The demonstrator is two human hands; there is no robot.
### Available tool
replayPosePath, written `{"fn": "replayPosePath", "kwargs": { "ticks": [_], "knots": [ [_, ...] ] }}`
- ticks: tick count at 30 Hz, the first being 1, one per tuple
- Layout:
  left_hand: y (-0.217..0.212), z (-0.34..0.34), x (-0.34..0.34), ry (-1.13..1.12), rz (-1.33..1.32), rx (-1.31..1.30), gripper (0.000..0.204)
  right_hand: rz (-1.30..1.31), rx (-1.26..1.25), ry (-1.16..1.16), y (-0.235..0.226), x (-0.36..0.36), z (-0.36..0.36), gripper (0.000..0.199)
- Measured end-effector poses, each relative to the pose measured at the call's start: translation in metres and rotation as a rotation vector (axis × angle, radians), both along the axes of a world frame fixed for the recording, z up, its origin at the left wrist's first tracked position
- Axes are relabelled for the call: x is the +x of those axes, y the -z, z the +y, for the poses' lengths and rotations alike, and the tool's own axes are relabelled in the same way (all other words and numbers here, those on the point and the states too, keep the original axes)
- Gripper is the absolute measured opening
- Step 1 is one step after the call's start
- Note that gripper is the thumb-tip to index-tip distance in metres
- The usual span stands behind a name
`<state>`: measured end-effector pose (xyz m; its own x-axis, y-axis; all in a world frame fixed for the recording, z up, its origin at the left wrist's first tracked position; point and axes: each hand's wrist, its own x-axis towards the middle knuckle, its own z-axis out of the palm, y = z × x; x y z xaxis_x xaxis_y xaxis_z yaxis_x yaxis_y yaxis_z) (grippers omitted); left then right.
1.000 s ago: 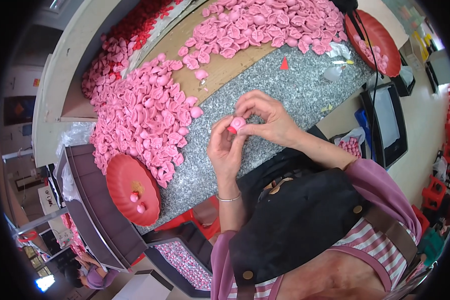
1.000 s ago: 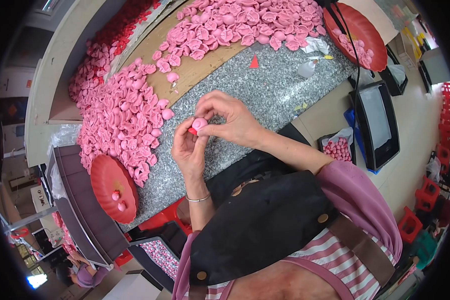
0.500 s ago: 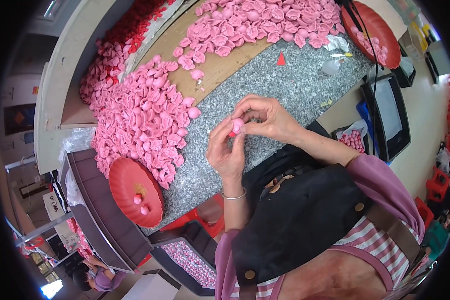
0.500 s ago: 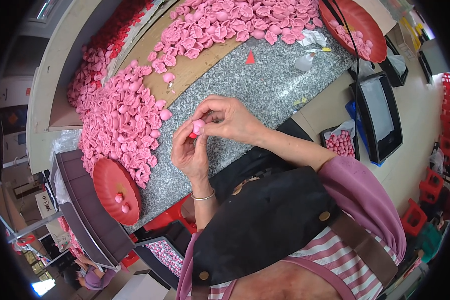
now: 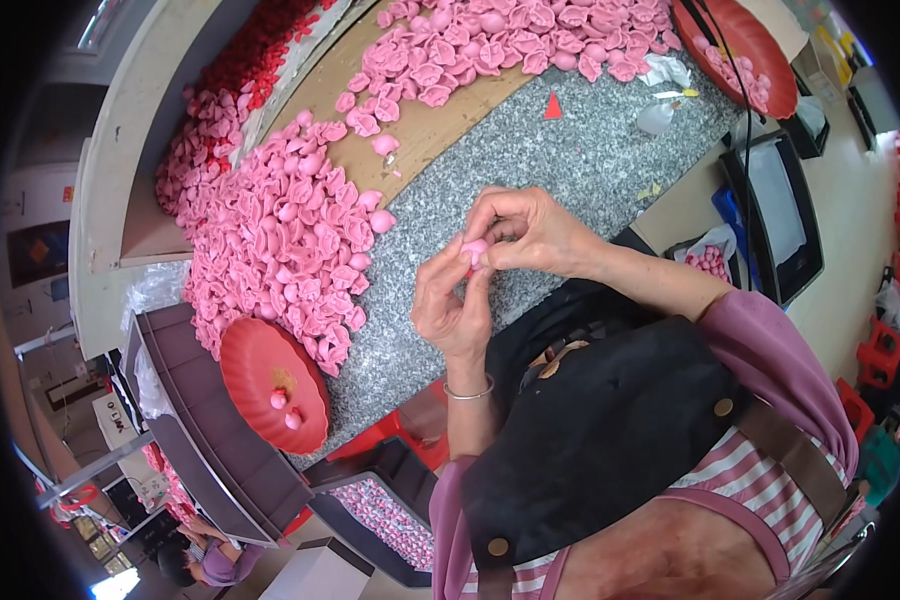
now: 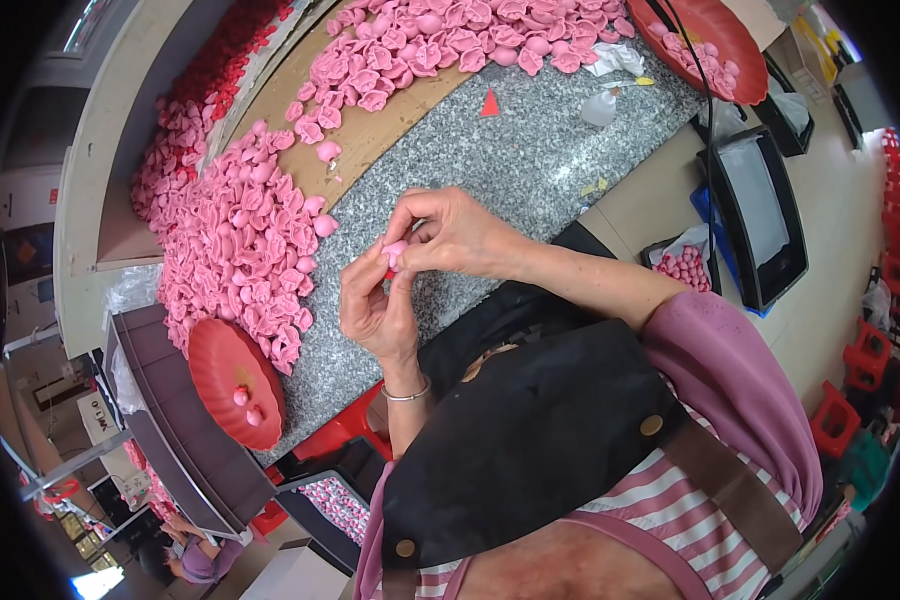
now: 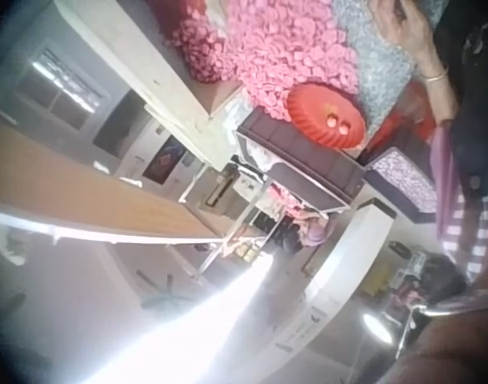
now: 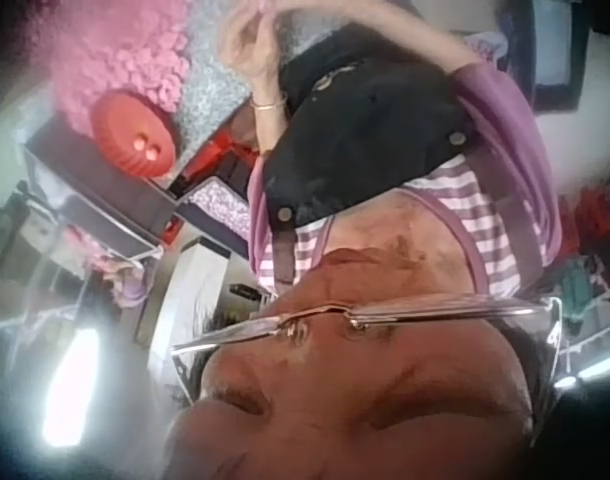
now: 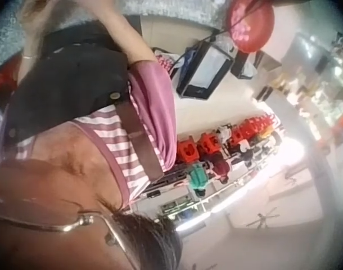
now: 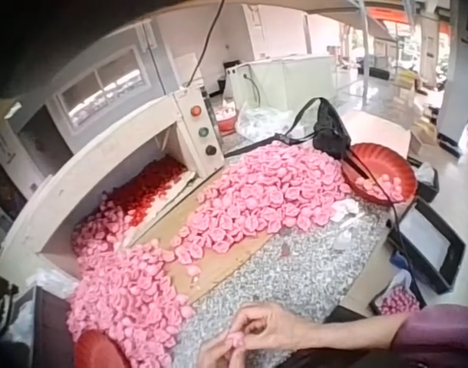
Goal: Applying adhesive and manually joining small pink plastic toy components on an assembly line.
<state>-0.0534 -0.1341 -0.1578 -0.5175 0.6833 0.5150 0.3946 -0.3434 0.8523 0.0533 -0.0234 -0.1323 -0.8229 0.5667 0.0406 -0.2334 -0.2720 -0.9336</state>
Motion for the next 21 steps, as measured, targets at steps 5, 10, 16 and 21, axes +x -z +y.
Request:
{"fn": "replayPosePath", "kwargs": {
  "ticks": [5,10,16,21],
  "knots": [
    [0.0016,0.0008,0.0012,-0.009,0.008,0.001,0.028,-0.01,-0.012,-0.006,-0.0001,-0.0004,0.0007,0.011],
    [0.0049,0.0013,0.0064,-0.04,-0.109,-0.055,0.029,-0.047,0.015,-0.018,0.0045,-0.0002,0.0026,0.01],
    [0.0083,0.0013,0.0024,-0.02,-0.01,-0.036,0.027,-0.081,0.065,-0.048,0.005,0.0027,0.0073,0.012],
    [0.009,0.002,0.0018,-0.015,-0.01,-0.058,0.025,-0.096,0.089,-0.028,0.0078,0.003,0.006,0.015]
  ]
}}
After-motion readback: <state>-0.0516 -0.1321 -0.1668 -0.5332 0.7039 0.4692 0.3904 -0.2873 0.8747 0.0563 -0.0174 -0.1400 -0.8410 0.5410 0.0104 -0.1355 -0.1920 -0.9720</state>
